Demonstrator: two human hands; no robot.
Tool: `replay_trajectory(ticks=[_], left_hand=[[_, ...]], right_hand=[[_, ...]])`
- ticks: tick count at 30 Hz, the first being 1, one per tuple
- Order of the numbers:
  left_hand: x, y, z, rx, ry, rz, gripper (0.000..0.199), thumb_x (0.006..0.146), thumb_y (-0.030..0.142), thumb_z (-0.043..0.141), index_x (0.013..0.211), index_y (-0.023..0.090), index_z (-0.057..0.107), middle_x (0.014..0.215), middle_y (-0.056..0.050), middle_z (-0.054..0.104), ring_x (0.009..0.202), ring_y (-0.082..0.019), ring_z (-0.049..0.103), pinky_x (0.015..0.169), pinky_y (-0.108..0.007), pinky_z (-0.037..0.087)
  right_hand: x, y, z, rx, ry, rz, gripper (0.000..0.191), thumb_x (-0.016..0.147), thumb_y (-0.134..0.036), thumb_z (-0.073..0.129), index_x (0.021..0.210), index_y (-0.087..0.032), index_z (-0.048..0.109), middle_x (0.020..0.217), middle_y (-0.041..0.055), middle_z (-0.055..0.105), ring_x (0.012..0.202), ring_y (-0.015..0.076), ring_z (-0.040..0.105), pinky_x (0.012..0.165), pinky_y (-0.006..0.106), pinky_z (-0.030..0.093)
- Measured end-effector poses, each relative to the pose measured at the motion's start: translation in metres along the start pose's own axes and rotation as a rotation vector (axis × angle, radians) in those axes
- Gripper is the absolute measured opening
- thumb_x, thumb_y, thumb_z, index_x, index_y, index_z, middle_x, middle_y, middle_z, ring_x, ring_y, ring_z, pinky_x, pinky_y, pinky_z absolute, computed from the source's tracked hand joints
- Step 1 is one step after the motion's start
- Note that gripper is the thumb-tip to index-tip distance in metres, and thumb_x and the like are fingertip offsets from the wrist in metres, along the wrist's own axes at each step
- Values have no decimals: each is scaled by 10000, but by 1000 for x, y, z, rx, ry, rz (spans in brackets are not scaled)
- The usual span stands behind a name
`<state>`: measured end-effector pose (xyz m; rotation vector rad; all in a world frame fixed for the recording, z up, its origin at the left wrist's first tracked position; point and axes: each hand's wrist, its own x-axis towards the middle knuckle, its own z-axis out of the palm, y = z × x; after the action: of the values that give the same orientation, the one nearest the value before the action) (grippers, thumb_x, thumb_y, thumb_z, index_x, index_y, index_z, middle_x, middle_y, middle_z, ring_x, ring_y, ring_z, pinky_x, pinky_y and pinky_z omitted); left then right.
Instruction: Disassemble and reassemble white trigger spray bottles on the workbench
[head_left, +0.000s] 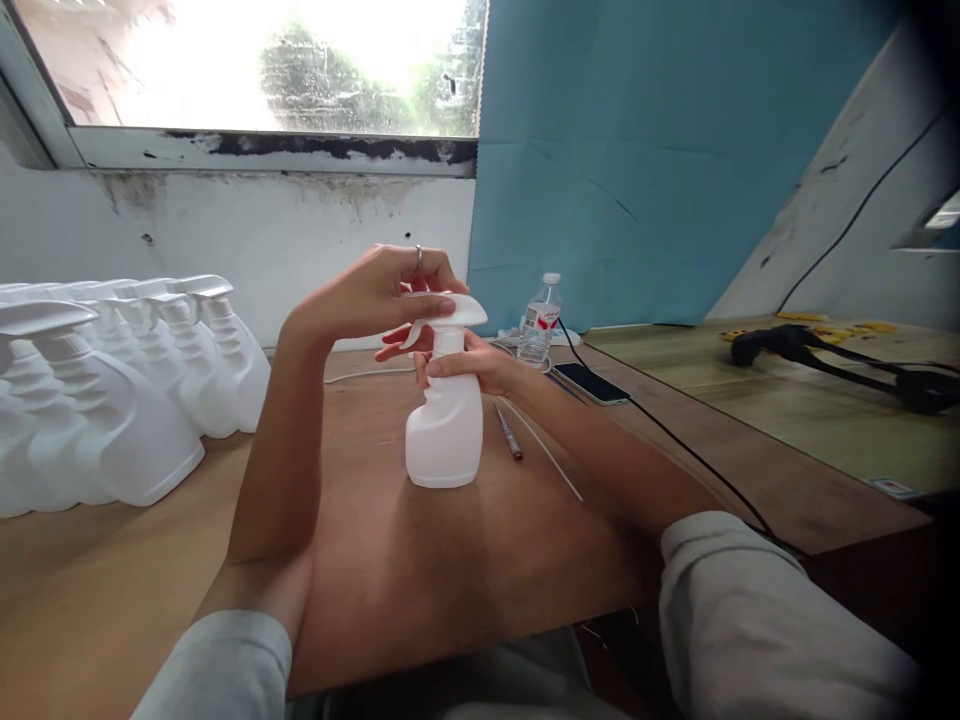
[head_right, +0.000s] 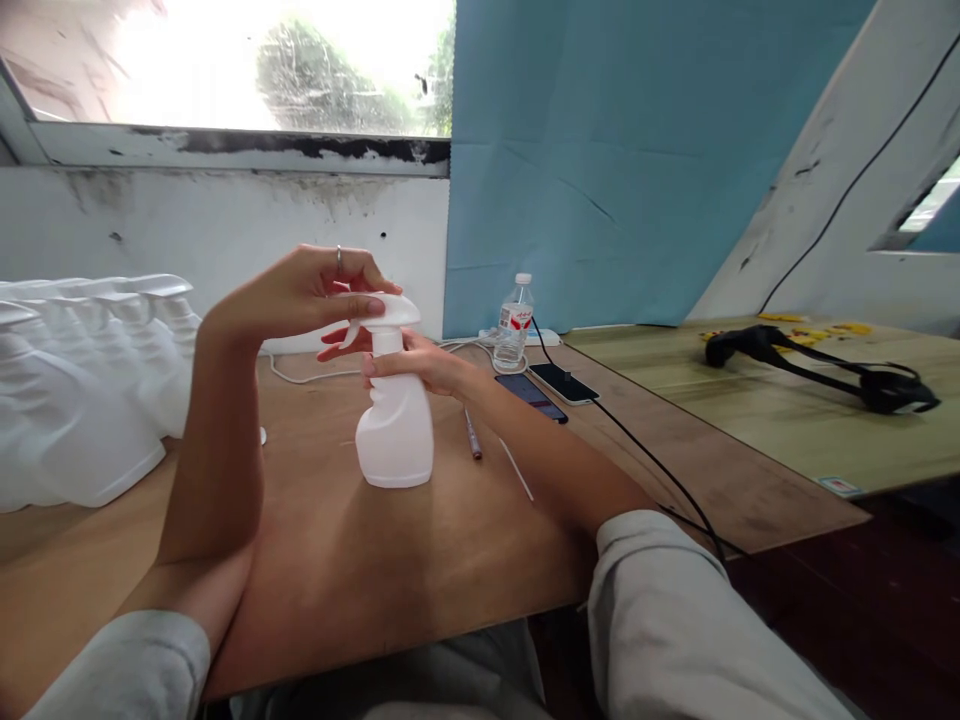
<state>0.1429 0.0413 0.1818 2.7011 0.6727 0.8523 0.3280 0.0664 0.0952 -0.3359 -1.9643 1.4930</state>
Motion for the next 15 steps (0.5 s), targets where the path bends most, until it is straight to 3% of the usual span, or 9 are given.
replay_trajectory(ticks=[5, 9, 15], left_hand=[[-3, -3, -6, 3, -8, 41, 288, 879, 351, 565, 1108, 203, 658, 918, -37, 690, 809, -148, 633, 715, -268, 509], [-7, -1, -11, 65, -17, 3, 371, 864, 359, 572, 1199, 208, 619, 940, -37, 693, 801, -140, 634, 733, -259, 497], [-11, 3, -16, 196, -64, -113, 266, 848, 384, 550, 939, 188, 706, 769, -21, 678, 714, -133, 634, 649, -237, 468]], right_hand=[[5, 9, 11, 93, 81, -110, 179, 733, -233, 684, 850, -162, 569, 719, -10, 564, 611, 108, 533, 549, 236, 440], [6, 6, 17, 99, 91, -77, 222, 707, -242, 689, 888, -170, 582, 792, 16, 603, 703, 151, 604, 586, 260, 470], [5, 4, 20, 75, 137, -83, 174, 707, -253, 692, 820, -177, 582, 694, 2, 593, 695, 178, 622, 606, 294, 502]])
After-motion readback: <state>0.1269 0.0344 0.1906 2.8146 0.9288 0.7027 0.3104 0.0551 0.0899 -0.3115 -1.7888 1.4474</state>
